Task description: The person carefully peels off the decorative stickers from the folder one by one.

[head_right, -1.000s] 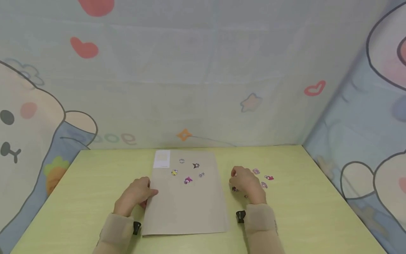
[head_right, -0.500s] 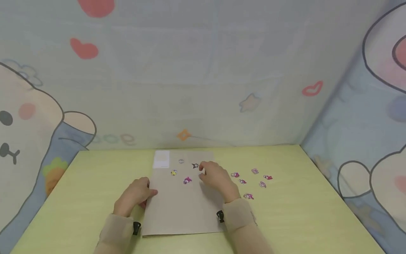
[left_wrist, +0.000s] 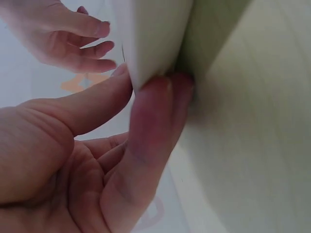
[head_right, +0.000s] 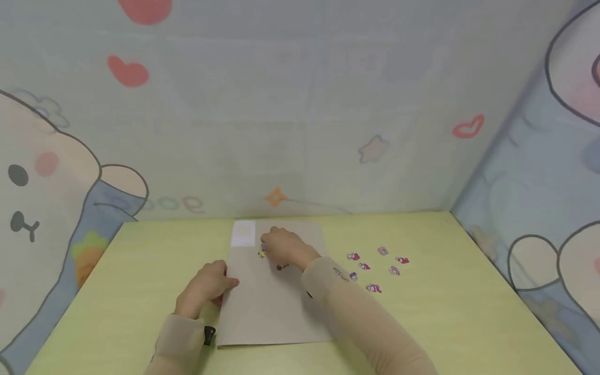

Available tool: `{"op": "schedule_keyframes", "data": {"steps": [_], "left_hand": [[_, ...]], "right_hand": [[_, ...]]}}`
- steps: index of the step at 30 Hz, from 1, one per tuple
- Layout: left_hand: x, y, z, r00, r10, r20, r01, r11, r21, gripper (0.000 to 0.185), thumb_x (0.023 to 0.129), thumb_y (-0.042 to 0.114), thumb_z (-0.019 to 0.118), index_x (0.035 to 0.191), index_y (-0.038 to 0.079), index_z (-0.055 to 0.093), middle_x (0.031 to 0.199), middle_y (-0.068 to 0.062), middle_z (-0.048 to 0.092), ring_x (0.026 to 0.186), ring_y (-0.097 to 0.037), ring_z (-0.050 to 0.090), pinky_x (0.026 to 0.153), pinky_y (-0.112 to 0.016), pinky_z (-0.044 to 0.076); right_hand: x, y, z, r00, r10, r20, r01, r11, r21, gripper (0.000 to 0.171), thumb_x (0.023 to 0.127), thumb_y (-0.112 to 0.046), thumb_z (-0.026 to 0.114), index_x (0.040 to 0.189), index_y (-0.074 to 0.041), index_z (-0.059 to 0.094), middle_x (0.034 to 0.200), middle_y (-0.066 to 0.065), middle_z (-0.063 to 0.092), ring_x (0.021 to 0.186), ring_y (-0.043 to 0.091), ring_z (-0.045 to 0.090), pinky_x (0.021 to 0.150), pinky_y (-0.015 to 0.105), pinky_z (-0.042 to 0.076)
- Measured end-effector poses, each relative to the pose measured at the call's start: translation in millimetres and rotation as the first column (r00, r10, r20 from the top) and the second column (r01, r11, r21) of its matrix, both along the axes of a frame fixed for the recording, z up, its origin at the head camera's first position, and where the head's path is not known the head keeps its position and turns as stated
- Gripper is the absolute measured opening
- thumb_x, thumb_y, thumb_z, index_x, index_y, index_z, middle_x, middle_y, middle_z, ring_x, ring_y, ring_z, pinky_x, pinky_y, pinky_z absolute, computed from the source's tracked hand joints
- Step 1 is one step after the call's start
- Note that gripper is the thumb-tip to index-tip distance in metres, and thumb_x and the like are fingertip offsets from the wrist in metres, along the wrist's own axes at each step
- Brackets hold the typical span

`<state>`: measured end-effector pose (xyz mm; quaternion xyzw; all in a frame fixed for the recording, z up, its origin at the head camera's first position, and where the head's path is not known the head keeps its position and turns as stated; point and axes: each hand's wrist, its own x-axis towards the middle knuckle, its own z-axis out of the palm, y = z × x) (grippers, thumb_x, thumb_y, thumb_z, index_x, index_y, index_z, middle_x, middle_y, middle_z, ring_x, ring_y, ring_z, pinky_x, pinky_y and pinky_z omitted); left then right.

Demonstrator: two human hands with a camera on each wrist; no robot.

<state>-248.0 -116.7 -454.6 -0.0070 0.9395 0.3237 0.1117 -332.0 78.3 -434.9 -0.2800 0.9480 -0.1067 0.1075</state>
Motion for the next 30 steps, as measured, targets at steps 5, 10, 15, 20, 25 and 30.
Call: {"op": "schedule_keyframes", "data": {"steps": [5,10,15,20,25,30], "left_hand": [[0.2,3,-1.0,1.0,-0.004,-0.01,0.004,1.0,-0.016,0.028,0.092,0.015,0.069,0.103,-0.008,0.056,0.071,-0.014,0.059,0.045,-0.019,0.06,0.047,-0.029,0.048],[-1.7,1,-2.3,1.0,-0.007,-0.022,0.007,1.0,-0.015,0.028,0.092,0.014,0.069,0.103,-0.008,0.057,0.069,-0.013,0.059,0.044,-0.019,0.06,0.045,-0.029,0.048],[-1.0,0,-2.8,1.0,-0.003,-0.025,0.003,1.0,-0.001,0.027,0.092,0.014,0.07,0.102,-0.008,0.056,0.069,-0.013,0.058,0.045,-0.02,0.06,0.045,-0.029,0.048],[0.3,0,-4.8,1.0,-0.008,-0.025,0.008,1.0,0.011,0.026,0.091,0.013,0.07,0.1,-0.008,0.057,0.069,-0.013,0.058,0.045,-0.02,0.06,0.045,-0.029,0.048],[-0.7,0,-5.6,1.0,0.003,-0.024,-0.003,1.0,0.003,0.027,0.091,0.014,0.07,0.101,-0.007,0.056,0.071,-0.014,0.059,0.045,-0.02,0.06,0.045,-0.029,0.049],[-0.9,1,-5.6,1.0,0.004,-0.015,-0.004,1.0,0.009,0.029,0.092,0.014,0.069,0.103,-0.008,0.055,0.073,-0.014,0.059,0.046,-0.02,0.06,0.046,-0.03,0.049]], "right_hand": [[-4.5,-2,-10.6,0.999,0.045,-0.026,-0.044,0.998,0.054,0.024,0.098,-0.012,0.061,0.121,-0.008,0.063,0.111,0.007,0.057,0.1,0.02,0.057,0.085,0.032,0.049],[-7.5,-8,-19.8,0.994,0.089,-0.066,-0.087,0.996,0.032,0.013,0.098,-0.013,0.061,0.109,-0.008,0.064,0.103,0.004,0.058,0.095,0.018,0.058,0.084,0.029,0.049],[-10.0,-10,-23.3,0.996,0.067,-0.065,-0.069,0.997,-0.029,0.006,0.096,-0.012,0.063,0.101,-0.009,0.062,0.095,0.002,0.054,0.084,0.015,0.054,0.075,0.028,0.048],[-12.8,-8,-25.6,0.997,0.067,-0.043,-0.069,0.996,-0.065,0.007,0.095,-0.009,0.064,0.095,-0.01,0.057,0.09,0.0,0.05,0.079,0.015,0.049,0.07,0.027,0.045],[-14.8,-8,-23.9,0.995,0.095,-0.044,-0.099,0.99,-0.097,0.006,0.096,-0.007,0.06,0.092,-0.01,0.057,0.088,0.0,0.052,0.079,0.015,0.05,0.071,0.029,0.045],[-17.2,-8,-24.7,0.995,0.088,-0.035,-0.092,0.989,-0.117,0.008,0.098,-0.007,0.058,0.09,-0.011,0.057,0.087,-0.001,0.055,0.079,0.014,0.052,0.072,0.029,0.047]]}}
